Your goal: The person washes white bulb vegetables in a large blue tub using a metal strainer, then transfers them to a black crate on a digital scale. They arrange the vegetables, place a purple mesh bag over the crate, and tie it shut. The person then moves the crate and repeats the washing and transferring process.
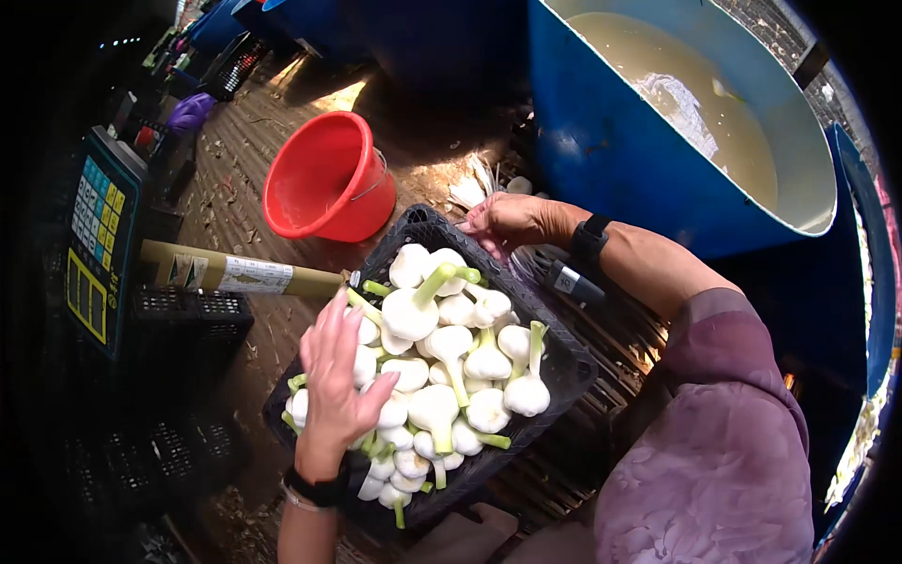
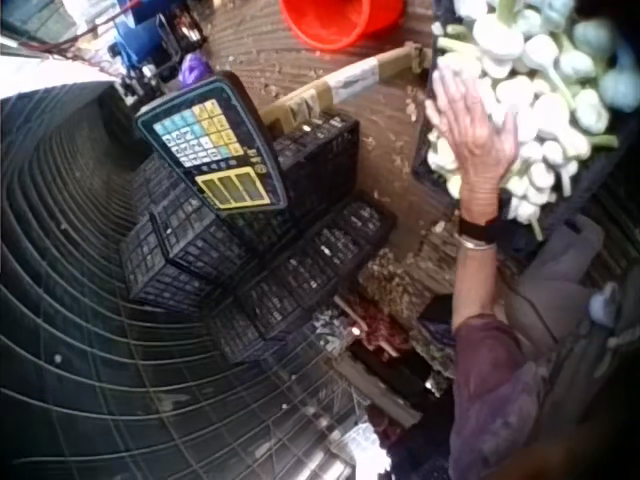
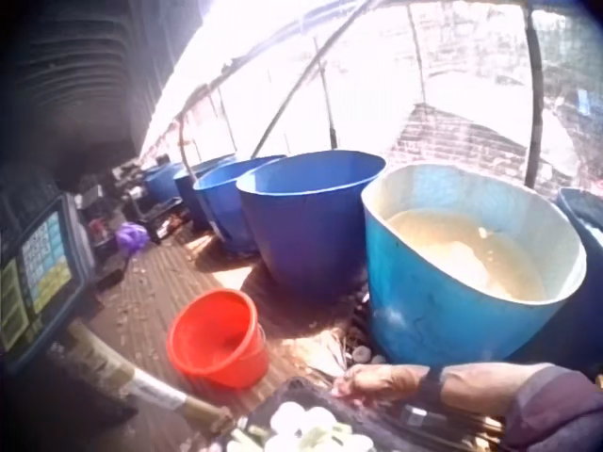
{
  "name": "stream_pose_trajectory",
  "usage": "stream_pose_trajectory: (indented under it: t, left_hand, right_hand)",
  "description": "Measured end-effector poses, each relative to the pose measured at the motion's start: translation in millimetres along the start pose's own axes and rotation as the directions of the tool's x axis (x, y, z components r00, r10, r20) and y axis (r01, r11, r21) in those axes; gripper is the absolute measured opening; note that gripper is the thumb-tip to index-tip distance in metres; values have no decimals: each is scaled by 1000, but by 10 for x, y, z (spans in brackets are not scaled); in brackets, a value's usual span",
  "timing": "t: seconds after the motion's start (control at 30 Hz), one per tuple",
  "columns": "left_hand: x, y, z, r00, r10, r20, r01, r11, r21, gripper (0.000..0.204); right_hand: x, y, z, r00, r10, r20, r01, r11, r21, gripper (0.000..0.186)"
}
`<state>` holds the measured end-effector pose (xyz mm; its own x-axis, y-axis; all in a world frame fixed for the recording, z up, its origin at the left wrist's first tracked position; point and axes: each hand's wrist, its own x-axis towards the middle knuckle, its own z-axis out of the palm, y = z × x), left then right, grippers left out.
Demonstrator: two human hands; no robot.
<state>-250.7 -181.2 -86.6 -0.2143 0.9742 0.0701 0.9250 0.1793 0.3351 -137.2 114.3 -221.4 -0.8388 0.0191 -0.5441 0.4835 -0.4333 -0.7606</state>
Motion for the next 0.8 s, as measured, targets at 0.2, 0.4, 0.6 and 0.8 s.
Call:
stream_pose_trajectory:
  t: [0.2,0.4,0.6,0.8]
  left_hand:
    - [411,172,355,966,215,143,-208,976,-60,31]
    - [581,456,673,959,194,208,-247,929,274,24]
    - [567,430,721,960,238,149,-269,931,248,31]
    - [606,374,777,959,265,101,-283,927,247,32]
  right_hand:
    - [342,-5,-206,990,-15,142,-9,986,169,22]
    - [720,13,-46,988,99,121,-125,965,229,26]
    - [529,-379,60,978,-112,-177,153,959,239,17]
    - [-312,-738,492,621,-776,109,783,620,-50,13]
